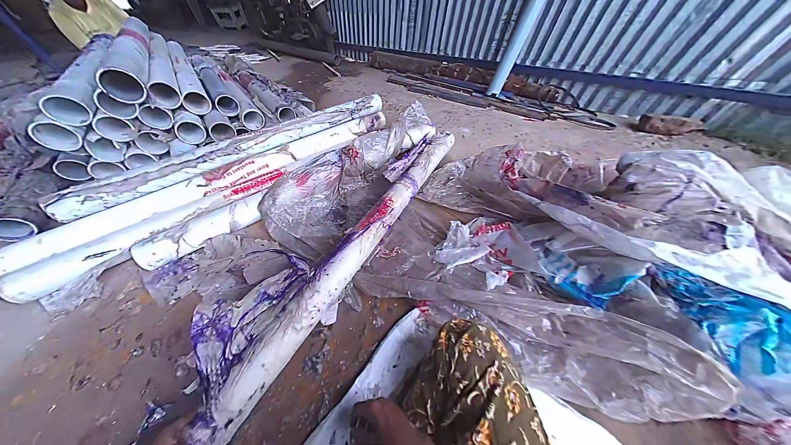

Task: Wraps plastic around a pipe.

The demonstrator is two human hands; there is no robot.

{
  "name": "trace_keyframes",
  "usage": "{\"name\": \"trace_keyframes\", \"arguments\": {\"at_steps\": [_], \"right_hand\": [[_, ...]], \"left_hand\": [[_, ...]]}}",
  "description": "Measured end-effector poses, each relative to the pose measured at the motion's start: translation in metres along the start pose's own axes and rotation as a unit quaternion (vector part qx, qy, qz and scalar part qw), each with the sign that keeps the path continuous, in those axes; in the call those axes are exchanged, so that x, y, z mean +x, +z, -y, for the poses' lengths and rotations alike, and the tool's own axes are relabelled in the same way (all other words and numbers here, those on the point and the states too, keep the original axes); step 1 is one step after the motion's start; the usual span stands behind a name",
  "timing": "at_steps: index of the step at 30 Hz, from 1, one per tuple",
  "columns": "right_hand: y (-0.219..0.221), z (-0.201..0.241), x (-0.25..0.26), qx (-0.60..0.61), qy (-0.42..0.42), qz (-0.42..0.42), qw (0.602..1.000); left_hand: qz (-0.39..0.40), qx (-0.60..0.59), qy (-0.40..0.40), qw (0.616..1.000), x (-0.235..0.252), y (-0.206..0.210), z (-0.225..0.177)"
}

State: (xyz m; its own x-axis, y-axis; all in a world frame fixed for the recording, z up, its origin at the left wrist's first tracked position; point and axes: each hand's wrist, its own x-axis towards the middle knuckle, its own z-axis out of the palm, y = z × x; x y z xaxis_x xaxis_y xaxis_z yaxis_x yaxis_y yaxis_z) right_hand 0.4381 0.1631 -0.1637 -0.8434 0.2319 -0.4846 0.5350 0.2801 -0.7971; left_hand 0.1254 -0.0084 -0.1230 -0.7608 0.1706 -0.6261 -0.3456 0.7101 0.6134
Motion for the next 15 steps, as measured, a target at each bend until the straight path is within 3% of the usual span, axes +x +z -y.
{"name": "trace_keyframes", "arguments": {"at_steps": [4, 7, 12, 15], "right_hand": [[-0.008, -0.003, 0.001, 0.015, 0.018, -0.012, 1.000], [-0.013, -0.007, 0.000, 0.025, 0.022, -0.032, 0.999], [-0.005, -0.012, 0.002, -0.026, 0.025, -0.054, 0.998], [-0.002, 0.000, -0.004, -0.044, -0.008, -0.142, 0.989]], "left_hand": [[0.018, -0.093, 0.003, 0.995, -0.012, 0.062, -0.032], [0.009, -0.153, 0.022, 0.988, -0.020, 0.093, -0.031], [0.015, -0.217, 0.014, 0.976, -0.048, 0.096, -0.011], [-0.003, -0.170, 0.062, 0.983, -0.047, 0.078, -0.007]]}}
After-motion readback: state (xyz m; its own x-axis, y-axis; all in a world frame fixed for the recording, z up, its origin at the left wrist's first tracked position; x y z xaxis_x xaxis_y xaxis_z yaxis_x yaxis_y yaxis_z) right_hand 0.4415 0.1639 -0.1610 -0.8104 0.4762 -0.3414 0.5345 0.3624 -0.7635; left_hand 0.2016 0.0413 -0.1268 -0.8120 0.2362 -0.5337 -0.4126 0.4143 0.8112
